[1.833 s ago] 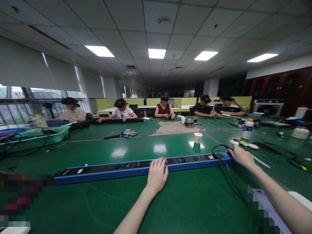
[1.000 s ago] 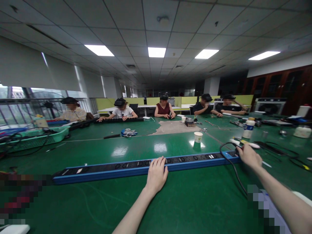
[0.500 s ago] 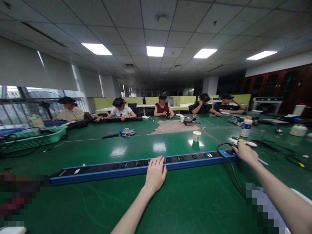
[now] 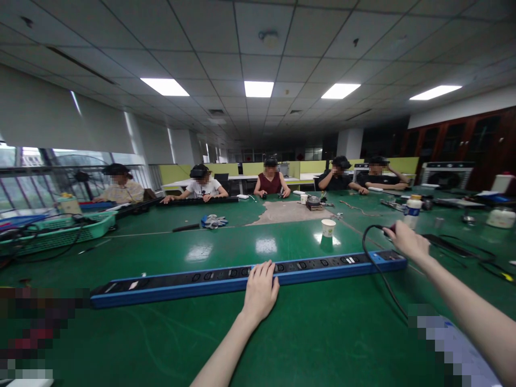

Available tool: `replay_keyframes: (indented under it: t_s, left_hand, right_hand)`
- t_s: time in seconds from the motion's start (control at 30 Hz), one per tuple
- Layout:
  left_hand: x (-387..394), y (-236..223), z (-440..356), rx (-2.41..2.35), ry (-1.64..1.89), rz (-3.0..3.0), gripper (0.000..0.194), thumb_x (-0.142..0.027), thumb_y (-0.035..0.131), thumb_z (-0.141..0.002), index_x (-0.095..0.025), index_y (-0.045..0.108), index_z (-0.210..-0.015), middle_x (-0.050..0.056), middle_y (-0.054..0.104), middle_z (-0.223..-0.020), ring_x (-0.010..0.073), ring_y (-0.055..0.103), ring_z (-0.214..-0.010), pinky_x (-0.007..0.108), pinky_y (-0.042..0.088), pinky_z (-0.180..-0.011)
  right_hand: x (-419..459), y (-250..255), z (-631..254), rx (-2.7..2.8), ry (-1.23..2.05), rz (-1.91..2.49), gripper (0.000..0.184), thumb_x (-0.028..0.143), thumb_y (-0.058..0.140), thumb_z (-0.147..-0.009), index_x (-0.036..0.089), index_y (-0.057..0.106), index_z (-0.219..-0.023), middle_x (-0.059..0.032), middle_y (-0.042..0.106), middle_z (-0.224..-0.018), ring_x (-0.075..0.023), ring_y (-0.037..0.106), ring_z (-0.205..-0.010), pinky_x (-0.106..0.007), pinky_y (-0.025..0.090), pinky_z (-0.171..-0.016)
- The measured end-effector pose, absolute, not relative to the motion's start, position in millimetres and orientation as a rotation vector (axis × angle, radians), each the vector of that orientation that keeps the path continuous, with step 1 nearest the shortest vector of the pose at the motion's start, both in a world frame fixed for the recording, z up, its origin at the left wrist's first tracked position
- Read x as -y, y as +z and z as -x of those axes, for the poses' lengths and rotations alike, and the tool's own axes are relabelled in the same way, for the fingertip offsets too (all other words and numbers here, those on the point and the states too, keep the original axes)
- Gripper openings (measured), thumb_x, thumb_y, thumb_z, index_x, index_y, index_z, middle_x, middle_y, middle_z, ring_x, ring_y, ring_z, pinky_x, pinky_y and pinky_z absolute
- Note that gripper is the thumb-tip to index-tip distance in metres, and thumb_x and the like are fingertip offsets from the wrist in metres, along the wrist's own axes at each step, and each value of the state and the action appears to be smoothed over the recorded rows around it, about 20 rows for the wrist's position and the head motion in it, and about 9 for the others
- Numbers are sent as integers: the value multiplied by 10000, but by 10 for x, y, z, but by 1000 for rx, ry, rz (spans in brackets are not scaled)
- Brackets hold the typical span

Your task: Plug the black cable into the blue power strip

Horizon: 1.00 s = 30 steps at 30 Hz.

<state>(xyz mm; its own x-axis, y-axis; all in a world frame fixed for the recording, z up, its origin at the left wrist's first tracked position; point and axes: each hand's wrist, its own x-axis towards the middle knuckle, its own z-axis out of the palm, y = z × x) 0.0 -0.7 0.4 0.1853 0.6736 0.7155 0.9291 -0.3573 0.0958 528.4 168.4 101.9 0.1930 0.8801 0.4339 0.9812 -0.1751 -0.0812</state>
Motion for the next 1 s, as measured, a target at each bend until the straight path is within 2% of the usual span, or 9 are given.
replay_keyframes:
  t_s: [0.13, 0.27, 0.37, 0.43, 0.57, 0.77, 0.87, 1.0]
  left_hand:
    - [37, 49, 10, 1535, -991, 2152, 431, -295, 443, -1011, -195, 521, -1422, 125, 558, -1465, 279, 522, -1338, 525, 390, -1154]
    - [132, 393, -17, 1502, -1142, 2147, 529, -337, 455, -1015, -184, 395, -1517, 153, 428, -1572, 276, 445, -1424, 489, 403, -1152]
    - [259, 812, -67, 1399, -1257, 2169, 600, -361, 496, -999, -209, 329, -1555, 138, 394, -1595, 264, 389, -1464, 477, 360, -1191]
    - [356, 1055, -93, 1342, -1279, 2241, 605, -360, 515, -992, -222, 333, -1552, 128, 462, -1548, 260, 434, -1428, 468, 369, -1183]
    - [544, 1270, -66, 1299, -1174, 2498, 536, -333, 534, -985, -259, 417, -1503, 95, 623, -1384, 238, 610, -1233, 404, 486, -1052]
    - [730, 1337, 376, 1518, -1037, 2575, 389, -446, 472, -1018, -286, 595, -1351, 72, 723, -1219, 235, 688, -1094, 318, 511, -908]
    - [724, 1471, 885, 1719, -916, 2545, 377, -481, 479, -1002, -257, 688, -1221, 74, 754, -1123, 234, 699, -1047, 291, 489, -890]
    - [678, 1605, 1781, 2114, -673, 2319, 386, -477, 475, -978, -207, 744, -1038, 83, 774, -954, 242, 709, -955, 274, 475, -821]
  right_hand:
    - [-1548, 1424, -4648, 1847, -436, 1776, 444, 634, 415, -963, 240, 570, -1095, -139, 688, -1097, -216, 615, -791, -314, 350, -647]
    - [-1154, 1538, -3736, 2044, -329, 1345, 381, 615, 489, -944, 278, 588, -1091, -48, 699, -1069, -186, 632, -773, -279, 409, -648]
    - [-729, 1467, -3021, 2205, -224, 1045, 323, 572, 485, -970, 296, 591, -1099, -25, 688, -1073, -169, 648, -800, -276, 453, -678]
    - [-444, 1404, -2611, 2289, -167, 923, 298, 545, 494, -979, 298, 595, -1111, -21, 680, -1087, -158, 655, -803, -271, 465, -684]
    - [-29, 1353, -2103, 2326, -14, 816, 305, 526, 528, -974, 302, 598, -1170, -25, 680, -1121, -168, 673, -877, -272, 484, -720]
    - [-170, 1211, -2204, 2300, 305, 838, 359, 544, 495, -983, 292, 592, -1220, -25, 710, -1124, -173, 679, -938, -300, 515, -796]
    - [-535, 861, -2546, 2237, 242, 1052, 373, 557, 400, -1005, 301, 625, -1159, -20, 723, -1109, -199, 679, -968, -339, 519, -823]
    - [-915, 238, -3022, 2108, -7, 1245, 443, 521, 324, -1014, 277, 669, -1148, -71, 727, -1143, -248, 661, -1072, -405, 492, -943]
